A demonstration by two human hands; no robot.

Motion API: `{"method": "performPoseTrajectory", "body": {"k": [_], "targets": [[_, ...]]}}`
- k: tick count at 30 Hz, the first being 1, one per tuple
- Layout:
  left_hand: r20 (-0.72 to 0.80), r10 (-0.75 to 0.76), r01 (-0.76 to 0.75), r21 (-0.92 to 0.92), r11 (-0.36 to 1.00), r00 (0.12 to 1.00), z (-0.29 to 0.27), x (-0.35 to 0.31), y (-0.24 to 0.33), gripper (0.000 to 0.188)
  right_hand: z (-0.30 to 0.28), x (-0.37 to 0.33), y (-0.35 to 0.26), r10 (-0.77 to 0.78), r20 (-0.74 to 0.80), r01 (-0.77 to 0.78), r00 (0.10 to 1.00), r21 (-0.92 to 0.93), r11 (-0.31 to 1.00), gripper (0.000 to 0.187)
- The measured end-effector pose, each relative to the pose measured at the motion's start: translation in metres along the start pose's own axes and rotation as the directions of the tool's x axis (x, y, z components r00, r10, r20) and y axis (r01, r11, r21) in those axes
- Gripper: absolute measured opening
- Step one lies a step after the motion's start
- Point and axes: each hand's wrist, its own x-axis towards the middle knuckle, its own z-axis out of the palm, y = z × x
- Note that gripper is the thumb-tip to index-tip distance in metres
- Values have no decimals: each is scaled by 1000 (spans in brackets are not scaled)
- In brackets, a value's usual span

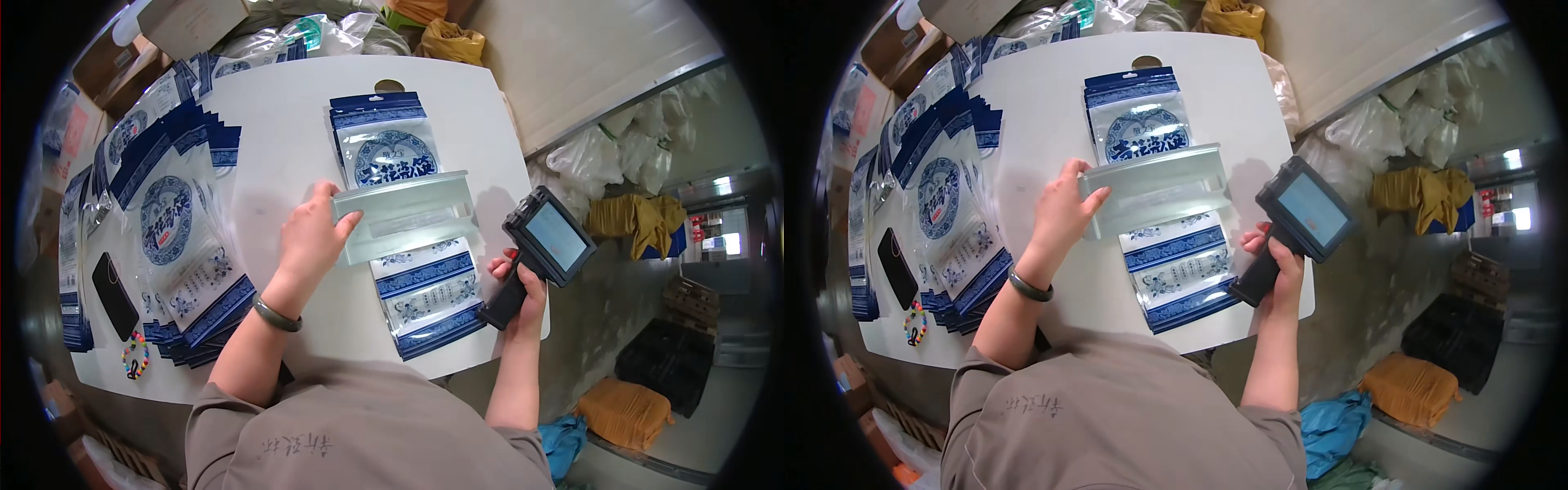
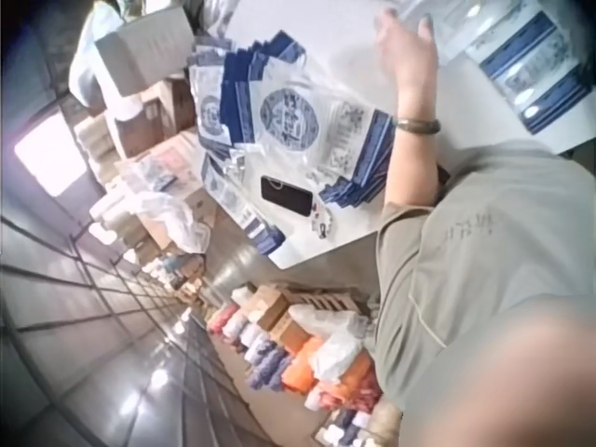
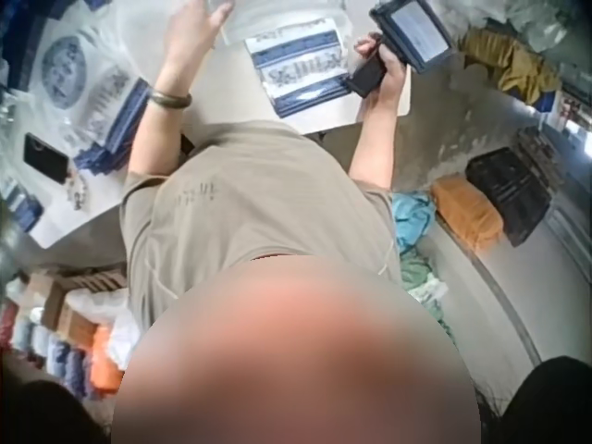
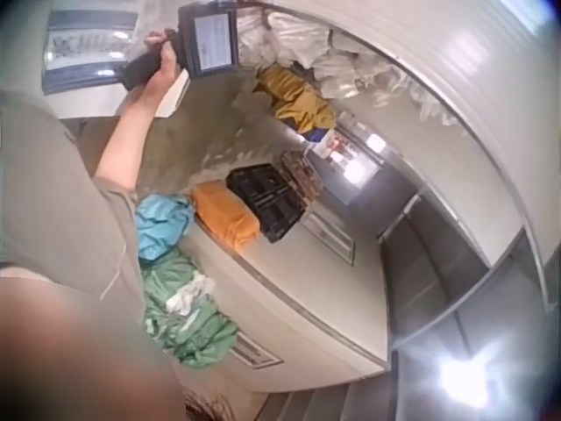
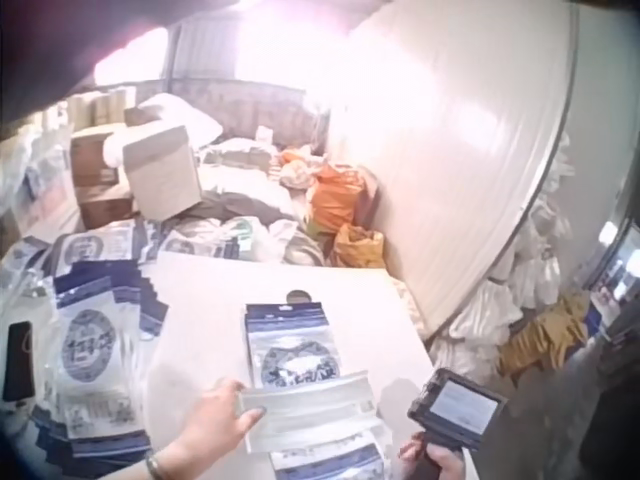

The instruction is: Printing labels or codes onto plastic packaging bags using a handheld inkjet printer.

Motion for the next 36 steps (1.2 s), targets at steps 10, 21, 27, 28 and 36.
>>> {"method": "performPoseTrajectory", "body": {"k": [10, 21, 27, 28, 36], "targets": [[-37, 59, -57, 56, 997, 998, 0, -1, -5, 36, 58, -11, -42, 233, 210, -85, 950, -543, 835, 25], [-19, 89, -89, 15, 996, 996, 2, -3, -7, 35, 139, -22, -31, 428, 138, -126, 893, -837, 532, 15], [-5, 65, -65, -3, 998, 998, -1, 0, -8, 33, 144, -15, -32, 448, 57, -134, 892, -913, 384, 15], [-5, 63, -63, -8, 998, 998, -1, -1, -8, 33, 138, -11, -33, 427, 47, -135, 903, -912, 387, 16], [-26, 73, -74, -40, 996, 997, 2, -1, -11, 30, 64, 16, -57, 253, -94, -232, 963, -766, 599, 19]]}}
